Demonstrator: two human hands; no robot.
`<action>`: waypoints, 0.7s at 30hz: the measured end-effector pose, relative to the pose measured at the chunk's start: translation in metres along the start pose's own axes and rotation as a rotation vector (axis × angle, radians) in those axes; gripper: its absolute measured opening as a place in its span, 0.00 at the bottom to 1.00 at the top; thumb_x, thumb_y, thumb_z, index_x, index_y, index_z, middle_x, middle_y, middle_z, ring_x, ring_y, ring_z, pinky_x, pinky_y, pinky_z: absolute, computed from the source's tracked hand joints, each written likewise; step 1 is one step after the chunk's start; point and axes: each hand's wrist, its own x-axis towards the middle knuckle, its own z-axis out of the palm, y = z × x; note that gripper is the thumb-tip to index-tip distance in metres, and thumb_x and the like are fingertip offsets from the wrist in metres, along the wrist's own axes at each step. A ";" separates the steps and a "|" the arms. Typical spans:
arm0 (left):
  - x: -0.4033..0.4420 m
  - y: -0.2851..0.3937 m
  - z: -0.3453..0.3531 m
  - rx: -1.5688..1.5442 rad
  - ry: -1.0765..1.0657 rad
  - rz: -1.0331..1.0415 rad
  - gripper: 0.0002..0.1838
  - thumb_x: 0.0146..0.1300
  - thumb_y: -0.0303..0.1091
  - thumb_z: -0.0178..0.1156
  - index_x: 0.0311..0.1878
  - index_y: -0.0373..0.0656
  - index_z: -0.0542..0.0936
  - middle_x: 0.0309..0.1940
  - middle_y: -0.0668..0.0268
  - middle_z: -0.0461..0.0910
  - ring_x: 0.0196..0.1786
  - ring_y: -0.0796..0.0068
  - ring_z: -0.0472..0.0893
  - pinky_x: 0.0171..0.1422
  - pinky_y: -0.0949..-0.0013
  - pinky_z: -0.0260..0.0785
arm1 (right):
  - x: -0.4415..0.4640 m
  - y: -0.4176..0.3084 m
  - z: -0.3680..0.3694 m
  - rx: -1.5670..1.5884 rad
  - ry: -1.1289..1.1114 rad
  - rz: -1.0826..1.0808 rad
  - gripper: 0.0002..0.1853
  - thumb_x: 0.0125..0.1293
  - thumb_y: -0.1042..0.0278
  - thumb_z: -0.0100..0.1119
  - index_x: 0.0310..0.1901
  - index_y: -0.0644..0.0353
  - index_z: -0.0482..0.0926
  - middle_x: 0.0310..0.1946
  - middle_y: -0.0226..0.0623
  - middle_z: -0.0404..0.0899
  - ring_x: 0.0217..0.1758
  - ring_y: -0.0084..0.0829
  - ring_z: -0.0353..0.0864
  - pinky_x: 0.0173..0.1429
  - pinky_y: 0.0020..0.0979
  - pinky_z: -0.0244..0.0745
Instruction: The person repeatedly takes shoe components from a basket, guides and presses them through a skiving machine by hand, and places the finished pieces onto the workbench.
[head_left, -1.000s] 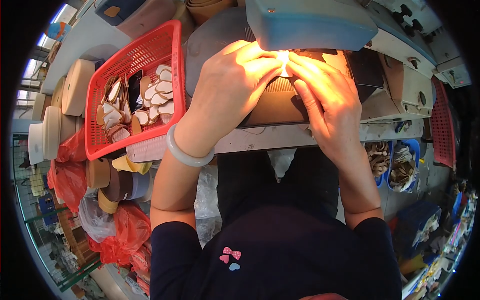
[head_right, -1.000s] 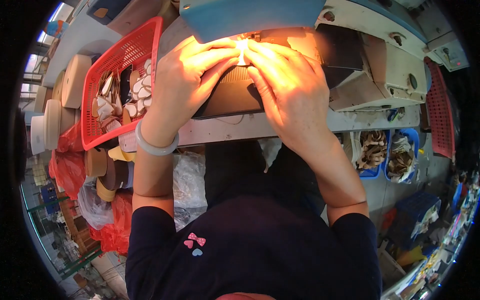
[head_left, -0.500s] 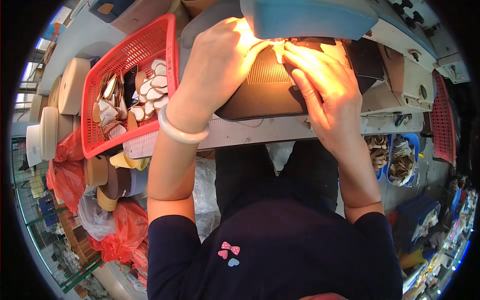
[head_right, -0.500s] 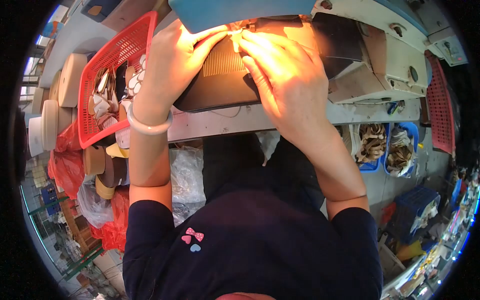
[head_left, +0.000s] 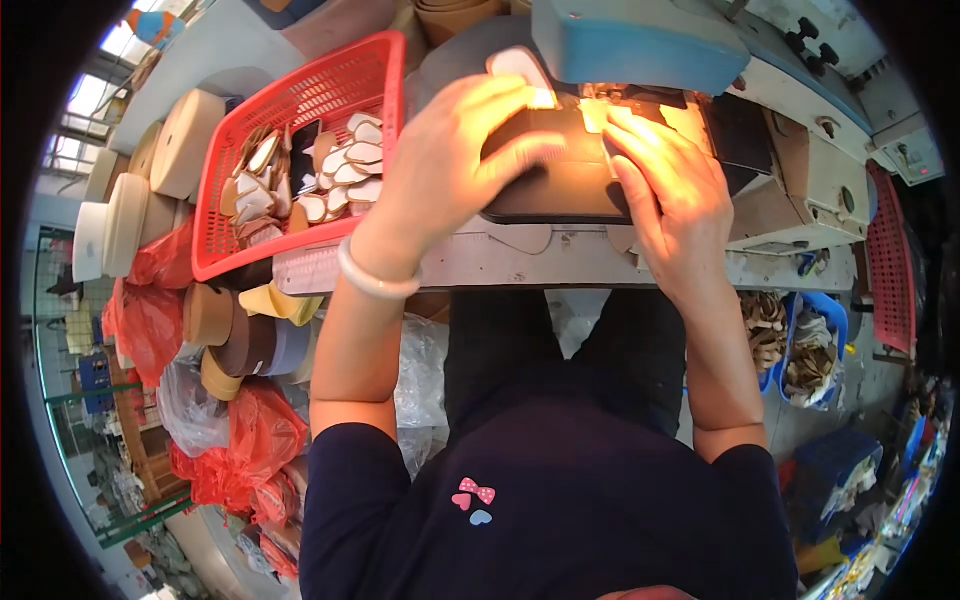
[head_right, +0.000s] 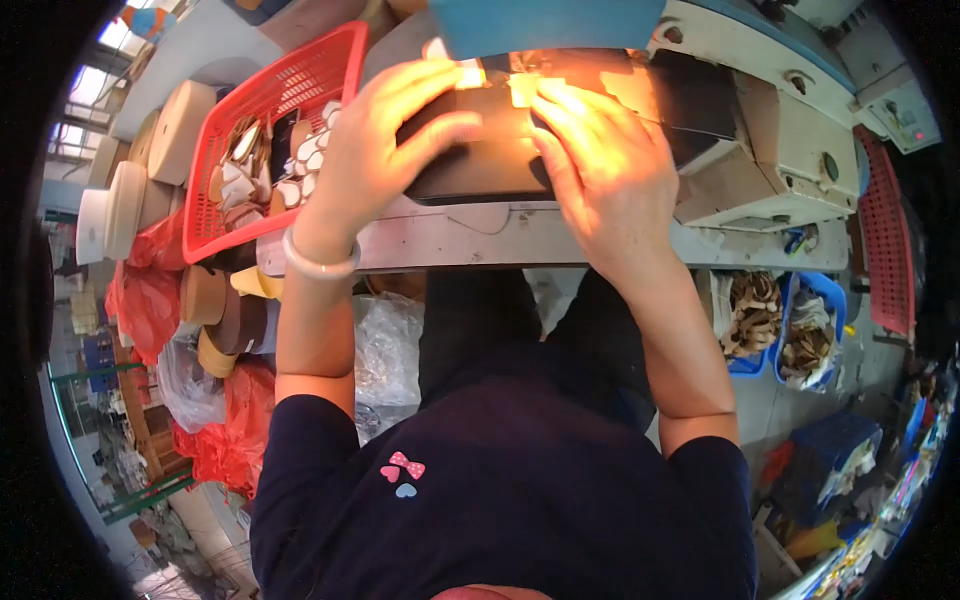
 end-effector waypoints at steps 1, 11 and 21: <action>-0.009 0.004 -0.013 -0.028 -0.046 0.040 0.27 0.61 0.45 0.80 0.59 0.37 0.88 0.62 0.57 0.87 0.65 0.52 0.85 0.71 0.56 0.77 | -0.003 0.000 -0.001 -0.011 -0.001 -0.003 0.13 0.79 0.68 0.64 0.59 0.61 0.90 0.61 0.38 0.91 0.66 0.40 0.87 0.70 0.39 0.76; -0.084 -0.050 -0.076 0.283 0.329 0.001 0.16 0.57 0.18 0.72 0.49 0.39 0.90 0.47 0.60 0.90 0.53 0.54 0.89 0.57 0.58 0.83 | -0.063 -0.013 0.005 0.120 0.159 -0.071 0.09 0.75 0.80 0.63 0.52 0.60 0.87 0.57 0.42 0.91 0.64 0.45 0.88 0.80 0.49 0.65; -0.119 -0.024 -0.040 0.226 0.493 -0.003 0.15 0.61 0.27 0.77 0.51 0.43 0.90 0.56 0.56 0.88 0.55 0.53 0.89 0.61 0.55 0.84 | -0.106 -0.003 0.082 0.231 -0.236 0.109 0.22 0.69 0.78 0.71 0.64 0.61 0.84 0.67 0.45 0.82 0.51 0.38 0.87 0.52 0.34 0.84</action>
